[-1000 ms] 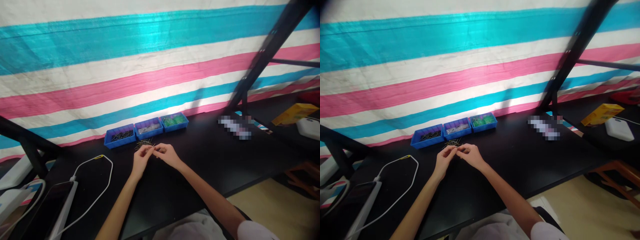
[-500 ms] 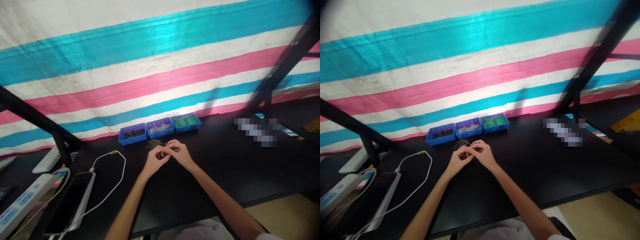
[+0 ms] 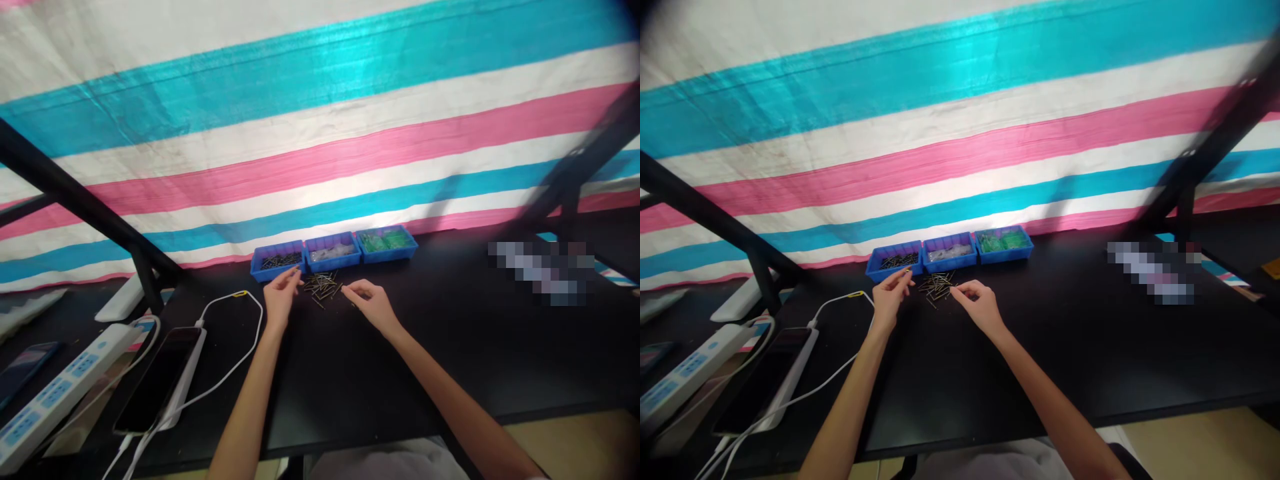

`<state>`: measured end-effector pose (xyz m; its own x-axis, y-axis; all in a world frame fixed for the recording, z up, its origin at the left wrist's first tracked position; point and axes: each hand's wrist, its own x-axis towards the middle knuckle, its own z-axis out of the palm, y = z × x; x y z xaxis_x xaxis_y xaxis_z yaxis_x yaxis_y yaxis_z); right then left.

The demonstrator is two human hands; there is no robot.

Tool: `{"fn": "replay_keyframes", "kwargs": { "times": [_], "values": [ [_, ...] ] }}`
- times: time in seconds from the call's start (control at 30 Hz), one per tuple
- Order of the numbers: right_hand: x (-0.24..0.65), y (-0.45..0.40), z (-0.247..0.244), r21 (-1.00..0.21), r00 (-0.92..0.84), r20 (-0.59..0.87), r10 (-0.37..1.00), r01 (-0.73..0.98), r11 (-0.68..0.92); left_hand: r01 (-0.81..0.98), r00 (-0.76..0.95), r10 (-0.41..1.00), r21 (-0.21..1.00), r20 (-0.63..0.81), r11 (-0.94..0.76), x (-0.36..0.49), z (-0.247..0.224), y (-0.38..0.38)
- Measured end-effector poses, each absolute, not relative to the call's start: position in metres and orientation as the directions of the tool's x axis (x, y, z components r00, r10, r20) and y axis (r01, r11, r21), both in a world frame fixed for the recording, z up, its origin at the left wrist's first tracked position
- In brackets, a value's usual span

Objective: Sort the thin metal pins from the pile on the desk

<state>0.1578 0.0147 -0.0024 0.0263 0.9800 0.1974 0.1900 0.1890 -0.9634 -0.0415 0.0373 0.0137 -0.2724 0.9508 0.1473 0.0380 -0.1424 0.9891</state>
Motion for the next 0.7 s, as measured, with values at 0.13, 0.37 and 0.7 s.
{"fn": "replay_keyframes", "kwargs": {
  "times": [0.13, 0.37, 0.7],
  "values": [
    [0.158, 0.015, -0.003, -0.963, 0.016, 0.205, 0.979, 0.183, 0.198, -0.016, -0.338, 0.931, 0.989, 0.136, -0.15, -0.061, 0.013, 0.046],
    [0.155, 0.011, -0.003, -0.951, -0.009, 0.214, 0.977, 0.225, 0.21, -0.205, -0.152, 0.981, 0.968, 0.117, -0.147, -0.06, 0.016, 0.046],
    [0.156, 0.014, -0.007, -0.952, 0.007, 0.2, 0.98, 0.236, 0.193, 0.585, 0.377, 0.895, 0.687, 0.239, -0.43, -0.059, 0.006, 0.036]
  ]
}}
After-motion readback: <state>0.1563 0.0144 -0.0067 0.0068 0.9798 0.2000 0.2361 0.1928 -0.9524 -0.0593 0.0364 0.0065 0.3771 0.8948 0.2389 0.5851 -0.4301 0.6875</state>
